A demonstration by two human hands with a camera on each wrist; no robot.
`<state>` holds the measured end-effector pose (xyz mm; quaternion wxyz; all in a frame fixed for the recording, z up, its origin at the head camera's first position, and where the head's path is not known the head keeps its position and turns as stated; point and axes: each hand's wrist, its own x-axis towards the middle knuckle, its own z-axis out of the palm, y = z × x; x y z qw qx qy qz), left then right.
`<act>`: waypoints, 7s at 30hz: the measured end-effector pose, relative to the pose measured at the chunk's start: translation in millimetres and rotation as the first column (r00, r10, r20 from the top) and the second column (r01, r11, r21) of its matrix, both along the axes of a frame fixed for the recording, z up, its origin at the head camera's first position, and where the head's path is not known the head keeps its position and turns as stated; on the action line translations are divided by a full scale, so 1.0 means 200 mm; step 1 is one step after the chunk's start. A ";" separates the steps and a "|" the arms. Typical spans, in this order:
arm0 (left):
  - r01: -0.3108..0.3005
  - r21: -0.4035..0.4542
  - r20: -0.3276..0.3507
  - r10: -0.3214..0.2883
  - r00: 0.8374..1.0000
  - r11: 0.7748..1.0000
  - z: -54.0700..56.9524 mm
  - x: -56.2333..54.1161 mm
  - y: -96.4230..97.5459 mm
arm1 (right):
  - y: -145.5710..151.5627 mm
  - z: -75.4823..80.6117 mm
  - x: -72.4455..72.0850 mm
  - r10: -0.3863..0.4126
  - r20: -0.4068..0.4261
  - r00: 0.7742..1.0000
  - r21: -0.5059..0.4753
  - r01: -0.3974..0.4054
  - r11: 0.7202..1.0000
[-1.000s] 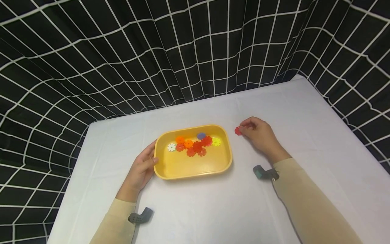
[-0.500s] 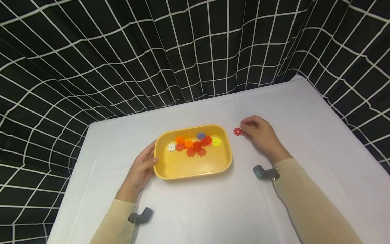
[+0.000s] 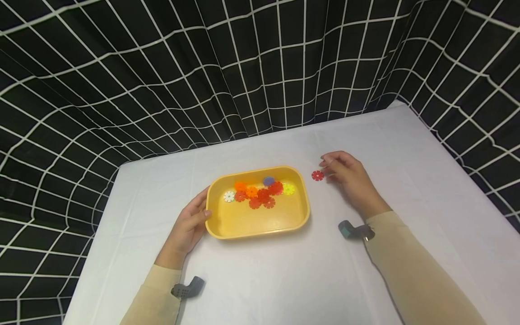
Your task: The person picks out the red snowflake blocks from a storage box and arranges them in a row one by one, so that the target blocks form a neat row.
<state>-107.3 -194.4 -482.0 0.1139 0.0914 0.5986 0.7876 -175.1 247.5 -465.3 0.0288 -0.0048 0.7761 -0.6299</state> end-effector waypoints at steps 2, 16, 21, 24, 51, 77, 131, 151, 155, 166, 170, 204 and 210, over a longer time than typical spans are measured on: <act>0.001 -0.001 -0.001 -0.001 1.000 1.000 0.00 0.00 0.00 | -0.01 0.01 0.01 0.005 -0.005 1.000 -0.036 -0.005 0.999; 0.002 0.001 -0.009 -0.002 1.000 1.000 0.00 0.01 0.00 | -0.09 0.16 0.07 0.147 -0.144 0.979 -0.212 -0.175 0.961; -0.002 -0.002 -0.006 0.002 1.000 1.000 0.00 0.00 0.00 | -0.14 0.21 0.10 0.190 -0.183 0.964 -0.200 -0.226 0.953; -0.004 0.000 -0.003 0.004 1.000 1.000 0.00 0.00 0.00 | -0.17 0.24 0.12 0.223 -0.211 0.952 -0.216 -0.268 0.939; -0.003 0.002 -0.010 0.003 1.000 1.000 -0.03 0.00 -0.01 | -0.54 0.27 0.16 0.401 -0.194 0.895 -0.188 -0.435 0.881; 0.002 -0.004 -0.004 -0.002 1.000 1.000 0.01 0.01 0.00 | -0.70 0.22 0.04 0.381 0.213 0.900 0.011 -0.392 0.920; 0.002 -0.003 -0.004 -0.002 1.000 1.000 -0.01 0.01 0.00 | -0.71 0.18 0.06 0.251 -0.028 0.968 0.384 -0.221 0.896; -0.004 -0.003 -0.008 0.004 1.000 1.000 -0.01 0.01 0.00 | -0.67 0.20 0.09 0.160 -0.061 0.985 0.036 -0.158 0.987; -0.008 -0.011 -0.006 0.008 1.000 1.000 -0.01 0.01 0.00 | -0.67 0.20 0.09 0.165 -0.071 0.984 0.002 -0.165 0.986; -0.003 -0.012 -0.014 0.003 1.000 1.000 -0.01 0.01 0.00 | -0.66 0.23 0.11 0.194 -0.034 0.980 -0.086 -0.196 0.977; -0.004 -0.012 -0.009 0.004 1.000 1.000 0.00 0.01 0.00 | -0.64 0.25 0.12 0.211 -0.035 0.977 -0.074 -0.213 0.974; -0.012 0.000 -0.001 0.012 1.000 1.000 -0.02 0.01 0.00 | -0.14 0.23 0.06 -0.021 -0.065 0.998 0.086 0.026 0.996; -0.013 -0.002 -0.005 0.013 1.000 1.000 -0.02 0.01 0.00 | -0.05 0.16 0.04 -0.068 -0.040 0.997 0.126 0.073 0.989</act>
